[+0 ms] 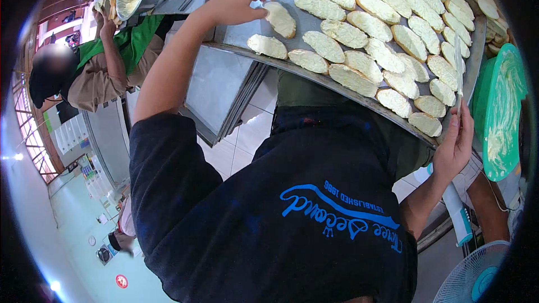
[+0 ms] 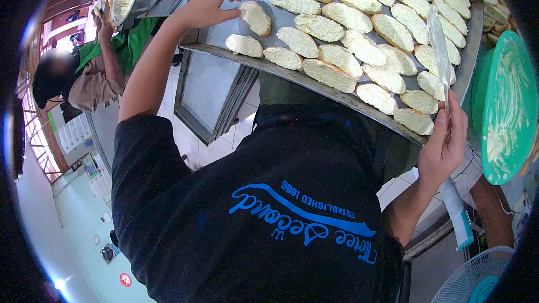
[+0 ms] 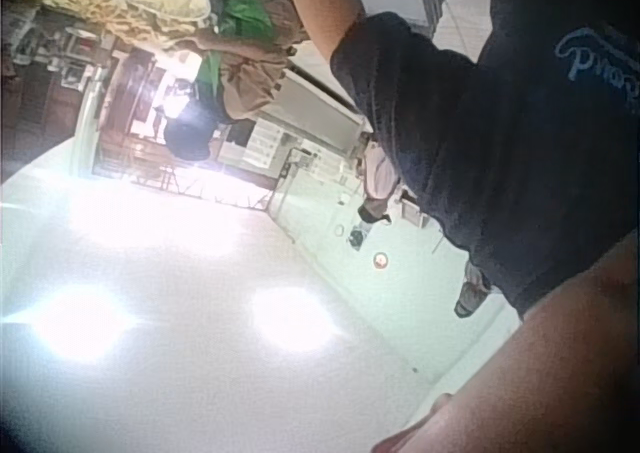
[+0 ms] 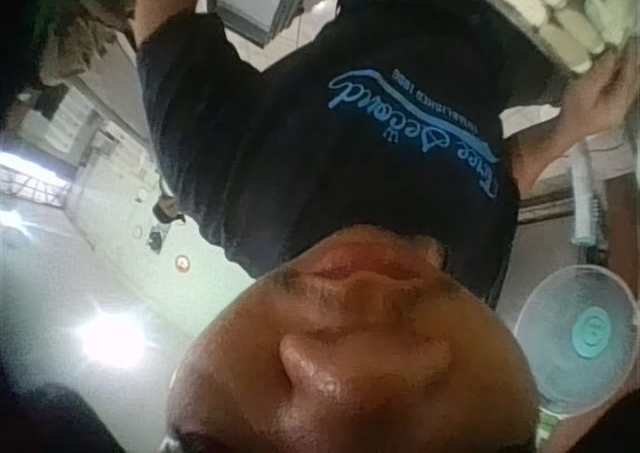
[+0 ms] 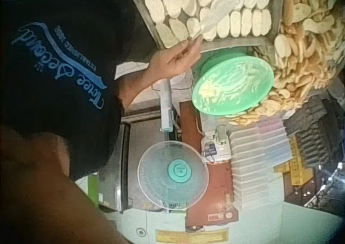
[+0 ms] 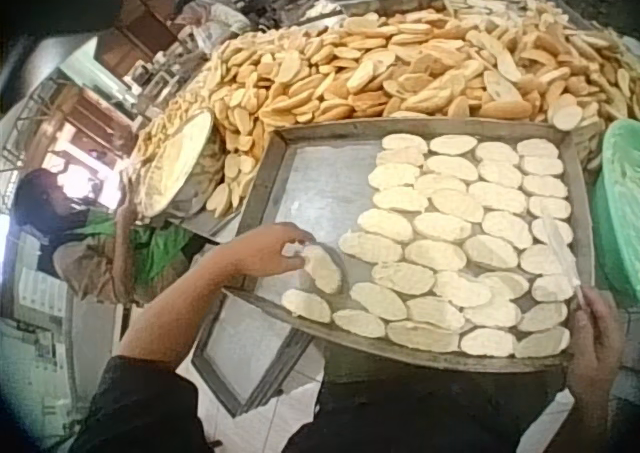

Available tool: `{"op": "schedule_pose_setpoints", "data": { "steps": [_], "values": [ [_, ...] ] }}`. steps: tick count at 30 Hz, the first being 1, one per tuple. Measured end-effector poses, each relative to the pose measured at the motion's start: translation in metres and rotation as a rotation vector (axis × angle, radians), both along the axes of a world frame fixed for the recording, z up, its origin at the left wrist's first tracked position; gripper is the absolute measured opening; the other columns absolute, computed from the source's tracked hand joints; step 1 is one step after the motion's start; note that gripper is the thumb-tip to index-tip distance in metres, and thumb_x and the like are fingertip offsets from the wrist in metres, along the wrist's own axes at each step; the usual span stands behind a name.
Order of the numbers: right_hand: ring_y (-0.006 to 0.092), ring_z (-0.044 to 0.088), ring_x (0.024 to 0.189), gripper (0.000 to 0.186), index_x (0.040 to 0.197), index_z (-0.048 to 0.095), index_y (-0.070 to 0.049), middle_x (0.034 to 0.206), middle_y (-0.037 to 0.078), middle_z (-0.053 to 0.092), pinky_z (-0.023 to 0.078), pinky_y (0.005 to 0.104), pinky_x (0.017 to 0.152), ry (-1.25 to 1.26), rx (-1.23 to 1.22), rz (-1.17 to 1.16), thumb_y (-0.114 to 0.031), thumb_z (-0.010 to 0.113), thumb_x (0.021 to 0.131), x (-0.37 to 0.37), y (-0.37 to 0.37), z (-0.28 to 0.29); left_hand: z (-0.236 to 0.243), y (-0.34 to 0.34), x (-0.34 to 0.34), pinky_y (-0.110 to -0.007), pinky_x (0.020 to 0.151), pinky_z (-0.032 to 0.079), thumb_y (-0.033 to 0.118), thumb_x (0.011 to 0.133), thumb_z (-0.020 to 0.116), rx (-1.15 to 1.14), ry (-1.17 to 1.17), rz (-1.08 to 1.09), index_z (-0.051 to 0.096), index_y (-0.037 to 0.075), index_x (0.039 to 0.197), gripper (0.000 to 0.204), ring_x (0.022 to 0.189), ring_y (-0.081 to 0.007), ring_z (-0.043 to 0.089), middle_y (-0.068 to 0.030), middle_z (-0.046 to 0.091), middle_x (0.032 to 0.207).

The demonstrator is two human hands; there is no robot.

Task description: Spreading butter or cream on sliced bread for bakery production.

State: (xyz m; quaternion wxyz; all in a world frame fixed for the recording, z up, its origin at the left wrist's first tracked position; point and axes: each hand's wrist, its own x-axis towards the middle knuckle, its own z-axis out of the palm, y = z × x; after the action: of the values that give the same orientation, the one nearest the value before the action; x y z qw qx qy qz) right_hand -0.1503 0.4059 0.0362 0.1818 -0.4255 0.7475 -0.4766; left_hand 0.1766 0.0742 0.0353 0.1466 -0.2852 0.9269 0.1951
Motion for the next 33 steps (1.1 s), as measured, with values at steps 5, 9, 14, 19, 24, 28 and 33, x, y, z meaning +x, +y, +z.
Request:
{"op": "schedule_pose_setpoints", "data": {
  "steps": [5,9,14,19,24,28,33],
  "values": [
    [0.0148,0.053,0.094,0.028,0.115,0.051,0.005,0.105,0.012,0.055,0.041,0.0256,0.083,0.023,-0.010,0.017,0.000,0.044,0.088,0.002,-0.004,0.000,-0.004,0.017,-0.009,-0.035,0.093,0.039,0.008,0.078,0.051,0.009,0.121,-0.063,0.052,0.009,0.117,0.039,0.106,-0.0262,0.049,-0.0108,0.052,0.116],
    [0.0139,0.053,0.090,0.028,0.115,0.052,0.004,0.100,0.011,0.055,0.041,0.0244,0.080,-0.005,-0.005,0.012,0.000,0.044,0.088,0.006,-0.005,0.002,-0.009,0.017,-0.016,-0.036,0.096,0.037,0.004,0.075,0.049,-0.035,0.181,-0.080,0.052,0.009,0.116,0.042,0.109,-0.0279,0.047,-0.0109,0.048,0.121],
    [0.0138,0.052,0.089,0.028,0.115,0.052,0.003,0.098,0.010,0.055,0.040,0.0239,0.080,0.001,0.022,0.017,-0.001,0.044,0.088,0.005,-0.001,0.000,-0.015,0.013,-0.012,-0.037,0.093,0.039,0.006,0.076,0.048,-0.073,0.079,-0.087,0.054,0.007,0.115,0.039,0.107,-0.0289,0.049,-0.0137,0.053,0.114],
    [0.0135,0.052,0.088,0.029,0.116,0.052,0.002,0.098,0.010,0.055,0.040,0.0236,0.079,0.005,-0.015,0.024,-0.001,0.045,0.088,0.006,-0.002,-0.003,-0.007,0.013,-0.007,-0.037,0.090,0.041,0.008,0.078,0.049,0.018,0.030,-0.066,0.057,0.004,0.108,0.031,0.099,-0.0290,0.053,-0.0144,0.057,0.107],
    [0.0137,0.052,0.088,0.029,0.116,0.052,0.003,0.098,0.010,0.055,0.040,0.0236,0.079,0.030,-0.003,0.045,-0.001,0.045,0.088,0.006,-0.004,-0.001,-0.007,0.014,-0.004,-0.036,0.089,0.041,0.008,0.078,0.049,0.079,0.036,-0.049,0.058,0.003,0.106,0.029,0.098,-0.0282,0.054,-0.0131,0.057,0.106],
    [0.0139,0.052,0.088,0.028,0.115,0.053,0.003,0.097,0.010,0.055,0.040,0.0236,0.079,0.000,0.000,0.033,-0.002,0.045,0.088,0.005,-0.006,-0.003,-0.012,0.018,-0.006,-0.036,0.089,0.041,0.008,0.077,0.050,0.038,0.054,-0.073,0.057,0.005,0.108,0.033,0.099,-0.0280,0.053,-0.0134,0.056,0.106],
    [0.0145,0.052,0.088,0.027,0.114,0.053,0.003,0.097,0.011,0.055,0.040,0.0240,0.079,0.007,-0.002,0.028,-0.002,0.045,0.088,0.007,-0.003,-0.001,-0.011,0.026,-0.015,-0.036,0.090,0.040,0.008,0.075,0.051,0.115,0.056,-0.072,0.056,0.006,0.111,0.037,0.100,-0.0281,0.052,-0.0139,0.055,0.106]
  ]
}}
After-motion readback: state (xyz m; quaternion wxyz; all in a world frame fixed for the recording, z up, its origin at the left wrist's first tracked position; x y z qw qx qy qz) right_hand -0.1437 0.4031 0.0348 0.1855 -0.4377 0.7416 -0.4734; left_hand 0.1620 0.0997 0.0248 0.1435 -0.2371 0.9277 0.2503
